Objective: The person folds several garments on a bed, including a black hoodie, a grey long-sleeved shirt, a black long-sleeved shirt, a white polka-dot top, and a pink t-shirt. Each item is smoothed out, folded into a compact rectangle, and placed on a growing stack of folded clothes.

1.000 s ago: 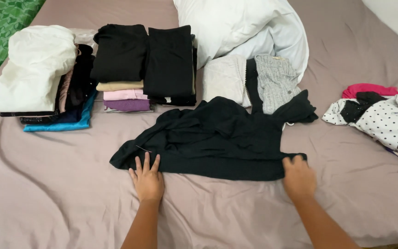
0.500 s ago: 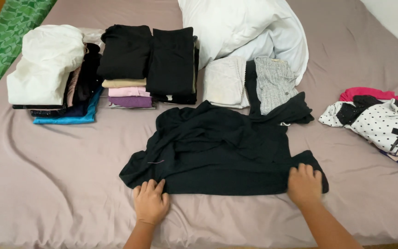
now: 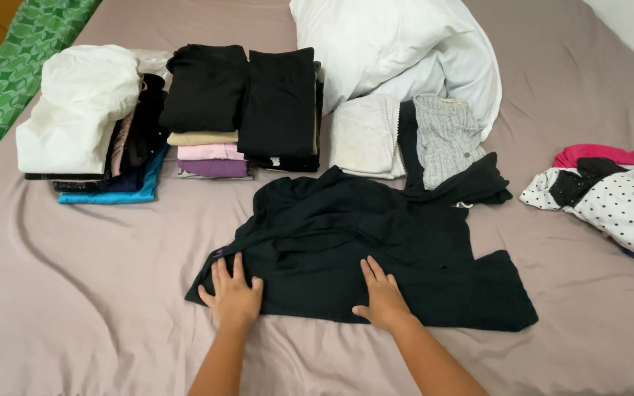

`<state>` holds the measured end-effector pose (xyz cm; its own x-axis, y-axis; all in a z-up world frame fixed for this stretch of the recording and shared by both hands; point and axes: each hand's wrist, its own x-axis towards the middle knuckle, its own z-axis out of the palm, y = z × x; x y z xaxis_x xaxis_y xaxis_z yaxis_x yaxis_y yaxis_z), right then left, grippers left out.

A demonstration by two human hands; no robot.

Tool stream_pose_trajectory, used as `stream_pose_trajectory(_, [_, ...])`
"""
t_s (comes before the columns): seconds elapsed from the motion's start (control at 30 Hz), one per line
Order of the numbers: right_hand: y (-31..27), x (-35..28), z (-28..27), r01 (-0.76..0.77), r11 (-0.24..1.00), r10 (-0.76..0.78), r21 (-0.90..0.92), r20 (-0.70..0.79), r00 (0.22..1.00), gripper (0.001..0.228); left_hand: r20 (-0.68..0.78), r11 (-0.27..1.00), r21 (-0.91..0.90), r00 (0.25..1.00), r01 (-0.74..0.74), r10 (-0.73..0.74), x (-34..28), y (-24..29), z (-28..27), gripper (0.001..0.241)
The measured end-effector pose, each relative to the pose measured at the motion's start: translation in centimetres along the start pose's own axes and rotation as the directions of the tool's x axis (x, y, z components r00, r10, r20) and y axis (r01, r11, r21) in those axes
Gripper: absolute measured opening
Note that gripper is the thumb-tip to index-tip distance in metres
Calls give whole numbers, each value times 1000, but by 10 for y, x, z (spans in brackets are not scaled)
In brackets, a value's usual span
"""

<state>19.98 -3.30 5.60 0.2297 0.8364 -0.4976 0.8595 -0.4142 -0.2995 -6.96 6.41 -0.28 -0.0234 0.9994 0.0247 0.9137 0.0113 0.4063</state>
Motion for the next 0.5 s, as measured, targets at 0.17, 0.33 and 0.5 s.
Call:
stream_pose_trajectory(0.17, [-5,23,-4,-63,998,63,-21,34,997,121,-59,992,74,993,-98,102,4,23,57,75])
stream_pose_trajectory(0.33, [-1,20,-18,-89,995,86,34,73,994,129,-39,968,-160,981,-191,187,4,37,64,93])
stream_pose_trajectory(0.5, [39,45,-10,-104,701,70,706,77,995,121,179,987,-149,981,-51,77,12,49,31,114])
